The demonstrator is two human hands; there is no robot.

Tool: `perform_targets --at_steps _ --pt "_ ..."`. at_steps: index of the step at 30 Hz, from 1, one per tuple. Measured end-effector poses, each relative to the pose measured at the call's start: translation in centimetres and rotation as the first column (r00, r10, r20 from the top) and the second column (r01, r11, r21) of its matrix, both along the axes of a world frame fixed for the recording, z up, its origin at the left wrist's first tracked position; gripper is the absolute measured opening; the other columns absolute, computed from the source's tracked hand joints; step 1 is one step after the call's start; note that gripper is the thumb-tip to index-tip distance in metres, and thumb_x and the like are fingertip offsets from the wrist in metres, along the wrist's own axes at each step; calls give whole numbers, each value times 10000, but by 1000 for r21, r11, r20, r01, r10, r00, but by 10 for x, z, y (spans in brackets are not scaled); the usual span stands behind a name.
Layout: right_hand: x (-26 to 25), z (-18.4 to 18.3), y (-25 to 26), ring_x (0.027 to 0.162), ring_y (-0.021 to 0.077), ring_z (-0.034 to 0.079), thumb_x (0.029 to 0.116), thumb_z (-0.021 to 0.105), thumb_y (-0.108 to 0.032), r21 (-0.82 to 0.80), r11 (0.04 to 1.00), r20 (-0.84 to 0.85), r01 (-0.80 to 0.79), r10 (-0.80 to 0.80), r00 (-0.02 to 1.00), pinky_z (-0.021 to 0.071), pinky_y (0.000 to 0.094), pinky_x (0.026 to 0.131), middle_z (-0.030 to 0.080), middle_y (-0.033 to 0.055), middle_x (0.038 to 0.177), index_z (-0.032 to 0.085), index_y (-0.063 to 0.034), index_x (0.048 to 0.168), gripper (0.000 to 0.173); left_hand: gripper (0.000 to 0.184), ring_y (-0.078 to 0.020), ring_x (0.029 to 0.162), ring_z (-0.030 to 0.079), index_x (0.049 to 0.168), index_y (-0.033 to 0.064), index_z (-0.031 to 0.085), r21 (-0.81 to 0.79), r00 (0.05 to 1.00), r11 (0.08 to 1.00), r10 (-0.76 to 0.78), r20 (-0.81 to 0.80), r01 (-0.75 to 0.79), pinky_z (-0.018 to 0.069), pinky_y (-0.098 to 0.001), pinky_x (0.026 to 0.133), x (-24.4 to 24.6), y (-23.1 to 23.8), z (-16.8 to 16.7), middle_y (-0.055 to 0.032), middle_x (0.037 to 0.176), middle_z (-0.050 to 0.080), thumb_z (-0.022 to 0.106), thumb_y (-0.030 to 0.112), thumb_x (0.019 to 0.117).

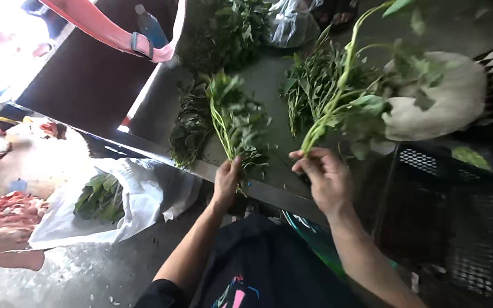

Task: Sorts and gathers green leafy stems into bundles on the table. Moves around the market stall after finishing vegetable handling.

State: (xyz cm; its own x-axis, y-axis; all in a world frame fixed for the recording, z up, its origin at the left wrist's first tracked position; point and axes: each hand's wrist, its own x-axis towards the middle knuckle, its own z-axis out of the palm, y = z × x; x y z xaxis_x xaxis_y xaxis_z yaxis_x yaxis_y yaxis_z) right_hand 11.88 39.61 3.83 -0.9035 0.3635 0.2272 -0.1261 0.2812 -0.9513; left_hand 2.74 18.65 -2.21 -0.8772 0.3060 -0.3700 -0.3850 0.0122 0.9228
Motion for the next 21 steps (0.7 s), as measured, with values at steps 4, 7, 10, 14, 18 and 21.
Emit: perform_targets --at_steps 4,7,10,14,18,21 --pt "1 -40 -46 854 160 723 1049 568 -196 157 969 391 -191 117 913 617 358 807 742 101 1060 683 -10 1212 273 331 -191 809 720 1148 -5 680 -135 961 977 -128 245 165 610 -396 786 35 -7 -42 -110 915 737 602 298 1040" --pt "10 -57 -69 890 231 737 1058 561 -234 166 931 602 -326 166 781 609 423 850 739 129 1100 657 -68 1325 329 304 -148 797 696 1088 25 696 -205 960 960 -137 243 189 589 -378 775 43 -13 -41 -73 902 723 615 313 1030" --pt "13 -63 -70 859 259 733 1036 592 -206 186 921 624 -343 159 765 611 456 813 735 140 1047 579 -113 1436 410 302 -138 792 693 1130 -1 665 -71 943 980 -159 291 187 592 -341 754 39 -16 -34 -74 920 721 526 262 1077" --pt "7 -56 -54 852 233 732 1004 668 -221 119 944 677 -307 149 721 618 426 794 725 128 1068 451 -72 1510 570 243 -177 893 714 1202 -38 610 119 913 970 -241 330 213 600 -373 852 34 -18 -29 -116 1013 725 533 142 1058" --pt "3 -48 -42 778 121 725 969 698 -151 -97 980 565 -175 199 801 623 292 743 743 60 962 608 -4 1327 398 283 -165 810 683 1309 -34 510 166 933 981 -150 328 99 591 -345 775 29 -19 -12 -93 959 683 443 65 1052" --pt "2 -35 -36 753 126 726 961 658 -64 -283 959 265 -36 114 957 633 282 712 755 46 914 640 30 1197 255 247 -65 612 538 1207 31 561 45 989 998 37 142 -44 497 -246 581 9 -42 12 17 771 579 430 74 1002"
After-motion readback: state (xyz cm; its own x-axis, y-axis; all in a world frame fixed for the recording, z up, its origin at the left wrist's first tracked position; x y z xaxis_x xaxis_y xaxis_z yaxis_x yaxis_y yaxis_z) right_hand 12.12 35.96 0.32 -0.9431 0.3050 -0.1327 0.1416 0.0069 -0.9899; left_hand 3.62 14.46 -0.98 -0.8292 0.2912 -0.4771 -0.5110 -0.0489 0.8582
